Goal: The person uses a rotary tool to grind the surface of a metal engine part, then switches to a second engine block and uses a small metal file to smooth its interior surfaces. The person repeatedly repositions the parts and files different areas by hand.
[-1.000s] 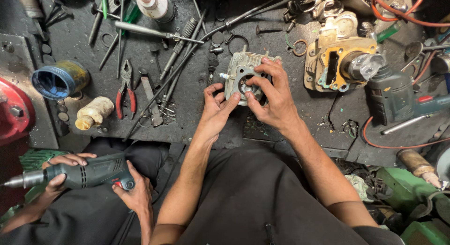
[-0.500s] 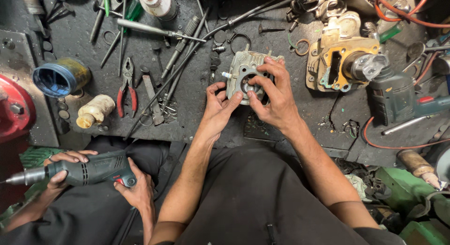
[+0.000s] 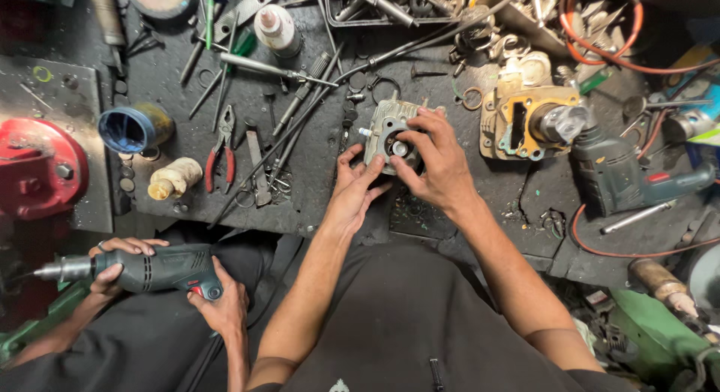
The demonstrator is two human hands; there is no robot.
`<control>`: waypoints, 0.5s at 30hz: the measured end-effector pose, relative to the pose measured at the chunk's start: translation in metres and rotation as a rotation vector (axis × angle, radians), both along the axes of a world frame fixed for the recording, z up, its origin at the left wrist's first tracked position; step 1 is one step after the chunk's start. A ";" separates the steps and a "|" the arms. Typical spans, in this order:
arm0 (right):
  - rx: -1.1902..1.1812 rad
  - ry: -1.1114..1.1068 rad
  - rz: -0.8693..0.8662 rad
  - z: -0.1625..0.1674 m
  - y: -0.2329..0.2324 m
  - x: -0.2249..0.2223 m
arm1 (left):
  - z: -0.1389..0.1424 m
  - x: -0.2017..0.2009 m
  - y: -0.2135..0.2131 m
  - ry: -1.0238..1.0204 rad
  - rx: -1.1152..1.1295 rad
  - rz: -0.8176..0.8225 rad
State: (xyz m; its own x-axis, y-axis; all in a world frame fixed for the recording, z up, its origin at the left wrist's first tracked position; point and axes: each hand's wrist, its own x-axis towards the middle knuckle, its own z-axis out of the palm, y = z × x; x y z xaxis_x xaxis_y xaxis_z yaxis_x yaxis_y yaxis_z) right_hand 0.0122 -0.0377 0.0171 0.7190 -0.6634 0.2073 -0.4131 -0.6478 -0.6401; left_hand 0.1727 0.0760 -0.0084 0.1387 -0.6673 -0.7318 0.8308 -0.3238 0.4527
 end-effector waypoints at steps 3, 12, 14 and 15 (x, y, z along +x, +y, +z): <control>-0.103 0.056 0.003 0.054 -0.012 0.035 | -0.003 0.002 -0.004 0.044 0.016 0.025; 0.089 -0.810 -0.188 0.188 -0.047 -0.068 | -0.017 0.005 -0.007 -0.078 -0.009 -0.033; 0.114 -0.750 -0.249 0.177 -0.057 -0.086 | -0.021 0.009 -0.013 -0.087 0.018 -0.080; 0.135 -0.693 -0.294 0.178 -0.061 -0.098 | -0.022 0.008 -0.012 -0.061 0.065 -0.087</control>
State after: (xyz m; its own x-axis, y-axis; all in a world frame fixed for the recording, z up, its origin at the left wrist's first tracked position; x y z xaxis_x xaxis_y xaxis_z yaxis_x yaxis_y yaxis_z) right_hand -0.0855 -0.0989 0.1953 0.2442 -0.8588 0.4503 -0.0319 -0.4712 -0.8814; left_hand 0.1803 0.0636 -0.0307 0.1275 -0.6299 -0.7661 0.7699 -0.4240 0.4769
